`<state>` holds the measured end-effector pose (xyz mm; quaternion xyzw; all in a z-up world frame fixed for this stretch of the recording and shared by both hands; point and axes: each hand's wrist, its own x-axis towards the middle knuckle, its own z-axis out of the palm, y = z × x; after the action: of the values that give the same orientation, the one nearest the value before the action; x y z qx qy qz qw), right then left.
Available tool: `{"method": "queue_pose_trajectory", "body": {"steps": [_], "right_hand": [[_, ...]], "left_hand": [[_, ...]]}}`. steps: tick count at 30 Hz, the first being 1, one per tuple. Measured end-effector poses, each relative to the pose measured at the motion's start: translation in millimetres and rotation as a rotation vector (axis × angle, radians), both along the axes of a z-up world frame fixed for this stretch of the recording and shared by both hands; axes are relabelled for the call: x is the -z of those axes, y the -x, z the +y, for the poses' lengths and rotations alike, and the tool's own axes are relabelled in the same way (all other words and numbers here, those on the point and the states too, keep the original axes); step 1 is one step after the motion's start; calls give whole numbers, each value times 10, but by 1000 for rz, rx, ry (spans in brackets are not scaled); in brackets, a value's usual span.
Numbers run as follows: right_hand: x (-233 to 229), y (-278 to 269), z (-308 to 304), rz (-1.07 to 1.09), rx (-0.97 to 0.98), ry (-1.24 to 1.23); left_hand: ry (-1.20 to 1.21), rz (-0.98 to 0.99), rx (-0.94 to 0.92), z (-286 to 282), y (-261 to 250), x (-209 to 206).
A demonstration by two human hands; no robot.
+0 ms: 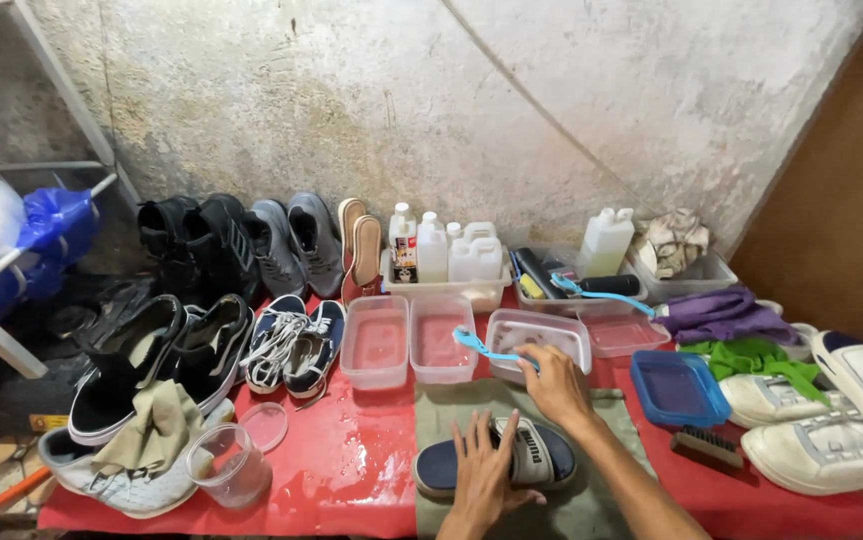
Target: The person scrubs a blue slide sandal with a toothbrush, dipping it into water containers to clean the interior and sole. They then switch to a larger brush to scrub the sole of a beige slip-on shoe.
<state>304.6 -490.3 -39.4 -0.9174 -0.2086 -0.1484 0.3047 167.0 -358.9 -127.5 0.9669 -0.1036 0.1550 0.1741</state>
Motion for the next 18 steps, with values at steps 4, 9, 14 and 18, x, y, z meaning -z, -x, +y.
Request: {"method": "queue_pose_trajectory", "body": {"steps": [4, 9, 14, 18], "right_hand": [[-151, -62, 390, 104, 18, 84], [315, -502, 881, -93, 56, 537], [-193, 29, 906, 151, 7, 354], [-374, 492, 628, 152, 15, 195]], "left_hand": [[150, -130, -106, 309, 419, 129], [355, -511, -410, 704, 975, 662], [436, -279, -340, 930, 947, 733], [460, -29, -206, 1038, 647, 610]]}}
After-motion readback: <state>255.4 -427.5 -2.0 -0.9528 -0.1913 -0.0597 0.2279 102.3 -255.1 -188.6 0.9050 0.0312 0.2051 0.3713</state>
